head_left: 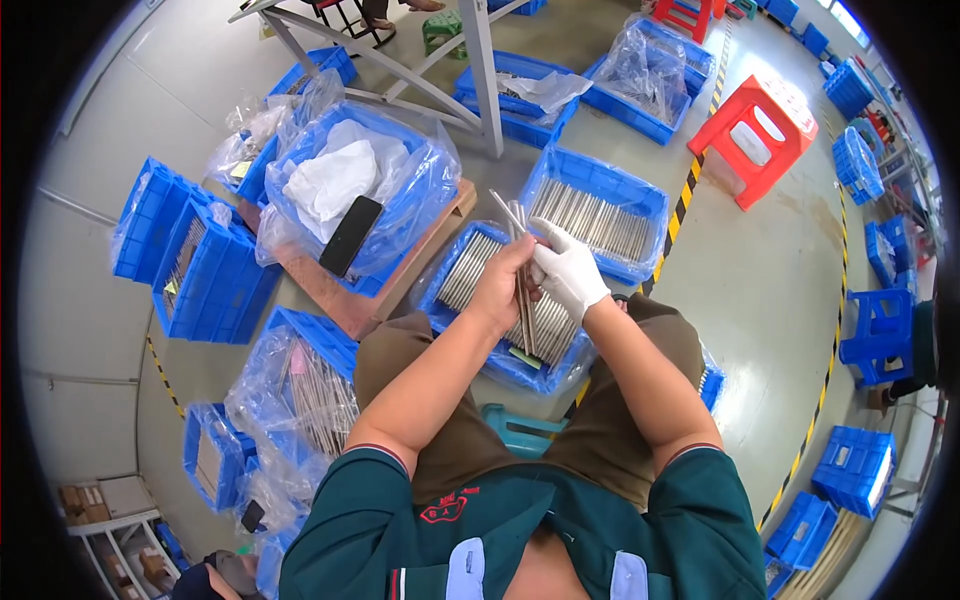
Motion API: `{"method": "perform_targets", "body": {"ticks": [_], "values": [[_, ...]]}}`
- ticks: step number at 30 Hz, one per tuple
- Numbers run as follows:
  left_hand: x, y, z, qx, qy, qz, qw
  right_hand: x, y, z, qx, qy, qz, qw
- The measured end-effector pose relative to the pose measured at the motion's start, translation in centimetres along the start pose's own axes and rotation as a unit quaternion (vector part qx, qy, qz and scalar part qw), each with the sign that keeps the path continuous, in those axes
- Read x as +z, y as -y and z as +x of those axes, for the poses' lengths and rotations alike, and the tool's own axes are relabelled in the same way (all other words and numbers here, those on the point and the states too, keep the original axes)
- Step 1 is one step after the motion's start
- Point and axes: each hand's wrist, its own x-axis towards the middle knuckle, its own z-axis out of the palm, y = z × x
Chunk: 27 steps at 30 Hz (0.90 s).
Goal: The recorder sorts metal rods by picking them up from one container, inspecting them, and placing them into another.
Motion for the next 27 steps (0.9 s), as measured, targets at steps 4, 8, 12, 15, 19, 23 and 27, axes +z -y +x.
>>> {"method": "perform_targets", "body": {"ticks": [4, 8, 12, 15, 19, 23, 27], "values": [[0.1, -0.3, 0.2, 0.055, -0.030, -0.025, 0.998, -0.2, 1.2, -0.2, 0.075, 0.064, 0.059, 0.993], [-1.7, -1.7, 1.5, 0.083, -0.032, -0.040, 0.995, -0.4, 0.1, 0.3, 0.042, 0.055, -0.084, 0.994], [-0.5, -1.1, 0.3, 0.077, -0.006, 0.010, 0.997, 0.7, -0.1, 0.1, 0.054, 0.022, 0.050, 0.997], [-0.4, -0.6, 0.1, 0.068, 0.010, 0.015, 0.998, -0.3, -0.6, -0.1, 0.113, 0.070, 0.139, 0.981], [-1.1, -1.3, 0.6, 0.059, 0.018, 0.048, 0.997, -1.2, 1.6, -0.3, 0.071, 0.068, -0.105, 0.990], [-1.4, -1.8, 0.0, -0.022, 0.093, 0.151, 0.984, -3.5, 3.1, 1.1, 0.029, 0.036, -0.099, 0.994], [-0.5, -0.7, -0.7, -0.122, 0.143, 0.100, 0.977, -4.4, 2.6, 2.5, 0.081, 0.080, 0.065, 0.991]]}}
